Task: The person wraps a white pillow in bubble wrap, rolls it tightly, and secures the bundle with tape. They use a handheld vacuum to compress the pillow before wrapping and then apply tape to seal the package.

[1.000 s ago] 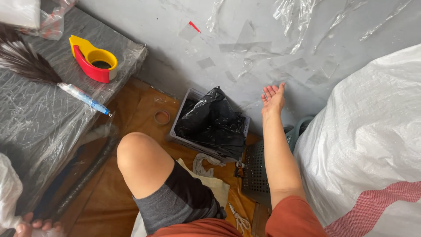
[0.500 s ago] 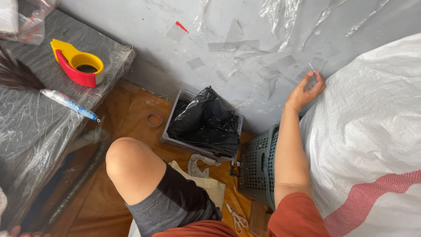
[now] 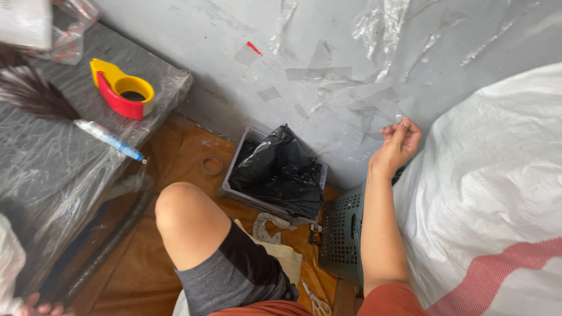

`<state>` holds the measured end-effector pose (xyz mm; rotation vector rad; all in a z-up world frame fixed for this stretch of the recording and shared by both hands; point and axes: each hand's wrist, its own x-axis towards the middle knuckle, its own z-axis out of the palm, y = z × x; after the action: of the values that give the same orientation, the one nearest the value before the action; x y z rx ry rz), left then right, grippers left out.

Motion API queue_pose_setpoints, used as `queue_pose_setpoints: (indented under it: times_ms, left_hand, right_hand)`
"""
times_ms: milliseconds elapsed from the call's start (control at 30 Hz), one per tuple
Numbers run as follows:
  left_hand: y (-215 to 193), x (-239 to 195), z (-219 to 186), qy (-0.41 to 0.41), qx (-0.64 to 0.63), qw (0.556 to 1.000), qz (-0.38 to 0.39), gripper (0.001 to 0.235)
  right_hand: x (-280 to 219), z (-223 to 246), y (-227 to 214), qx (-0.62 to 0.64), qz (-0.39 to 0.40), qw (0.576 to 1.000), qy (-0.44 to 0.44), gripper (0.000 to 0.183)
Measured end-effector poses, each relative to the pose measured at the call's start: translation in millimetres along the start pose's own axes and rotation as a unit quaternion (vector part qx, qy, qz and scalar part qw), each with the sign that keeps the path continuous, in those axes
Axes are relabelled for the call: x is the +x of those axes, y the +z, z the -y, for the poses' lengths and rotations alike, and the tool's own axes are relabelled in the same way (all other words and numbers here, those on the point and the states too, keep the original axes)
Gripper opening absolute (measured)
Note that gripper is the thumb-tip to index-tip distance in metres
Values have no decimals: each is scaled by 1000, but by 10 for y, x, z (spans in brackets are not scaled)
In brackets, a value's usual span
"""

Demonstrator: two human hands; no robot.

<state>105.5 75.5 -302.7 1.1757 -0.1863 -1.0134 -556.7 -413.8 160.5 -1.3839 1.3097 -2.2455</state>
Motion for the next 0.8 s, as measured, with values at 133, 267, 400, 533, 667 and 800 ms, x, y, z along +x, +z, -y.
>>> queue_pose_setpoints:
  times_ms: [133, 267, 400, 533, 667, 800]
  left_hand:
    - [1614, -756, -680, 31, -13, 990, -136, 33]
    - [2498, -1306, -1464, -17, -69, 969, -235, 28]
    - [2424, -1235, -1200, 19, -76, 956, -283, 32]
    - [2538, -1285, -1243, 30, -124, 951, -281, 33]
    - [2558, -1201, -1244, 41, -126, 961, -243, 35]
    - [2632, -1377, -1493, 34, -130, 960, -246, 37]
  right_hand:
    - [-803, 795, 463, 127, 152, 963, 181, 10]
    - [-1619, 1467, 1017, 171, 402, 844, 310, 19]
    - [-2633, 1847, 1471, 214, 593, 716, 299, 15]
    - [-3508, 2240, 1715, 233, 717, 585, 299, 12]
    - [-4144, 2453, 1999, 148, 824, 523, 158, 13]
    - [-4617, 2403, 2081, 70, 833, 538, 108, 13]
